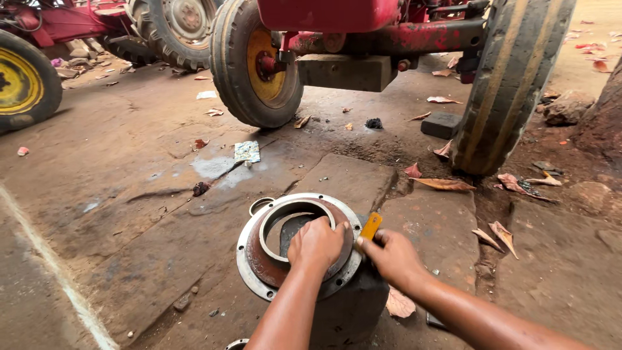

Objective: The person cleans a circular metal part, likely a brake drum, using a sanding block and a scraper. They rub the inner and outer surfaces of the part to remove rust and debris, working on the ground in an outdoor setting.

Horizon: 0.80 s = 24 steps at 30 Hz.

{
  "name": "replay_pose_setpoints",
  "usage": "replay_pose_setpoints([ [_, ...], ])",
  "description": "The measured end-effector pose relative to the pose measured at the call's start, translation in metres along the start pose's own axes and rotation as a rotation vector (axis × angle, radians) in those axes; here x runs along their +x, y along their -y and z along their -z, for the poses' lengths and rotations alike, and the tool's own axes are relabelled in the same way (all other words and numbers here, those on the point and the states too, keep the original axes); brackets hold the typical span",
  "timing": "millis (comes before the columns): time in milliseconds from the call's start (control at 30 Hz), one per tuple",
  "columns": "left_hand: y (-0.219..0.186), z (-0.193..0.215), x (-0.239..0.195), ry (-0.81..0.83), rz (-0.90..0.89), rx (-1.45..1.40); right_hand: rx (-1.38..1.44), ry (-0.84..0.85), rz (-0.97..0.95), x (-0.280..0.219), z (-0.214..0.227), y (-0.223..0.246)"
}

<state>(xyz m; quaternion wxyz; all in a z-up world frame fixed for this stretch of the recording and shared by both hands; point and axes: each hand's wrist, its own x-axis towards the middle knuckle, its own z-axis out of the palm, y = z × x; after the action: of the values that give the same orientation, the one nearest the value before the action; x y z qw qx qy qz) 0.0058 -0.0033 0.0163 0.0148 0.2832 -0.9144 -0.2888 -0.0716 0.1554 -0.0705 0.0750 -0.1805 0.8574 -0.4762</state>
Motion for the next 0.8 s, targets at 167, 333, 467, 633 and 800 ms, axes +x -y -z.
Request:
replay_pose_setpoints([
  [167,0.001,-0.004,0.001,-0.013,-0.023,0.003,-0.151,-0.038,0.022,-0.005,0.001,0.001],
  [333,0.001,-0.002,0.001,-0.005,-0.01,0.02,-0.152,-0.033,0.091,-0.007,0.0,0.004],
  [467,0.003,0.0,0.0,-0.002,0.005,0.014,-0.185,-0.077,0.189,-0.015,0.002,0.013],
  [633,0.001,-0.01,0.001,-0.04,-0.06,0.048,-0.173,-0.027,0.062,0.001,0.015,0.016],
  [800,0.004,-0.016,0.005,-0.063,-0.069,0.061,-0.096,0.005,0.059,0.053,0.009,0.0],
])
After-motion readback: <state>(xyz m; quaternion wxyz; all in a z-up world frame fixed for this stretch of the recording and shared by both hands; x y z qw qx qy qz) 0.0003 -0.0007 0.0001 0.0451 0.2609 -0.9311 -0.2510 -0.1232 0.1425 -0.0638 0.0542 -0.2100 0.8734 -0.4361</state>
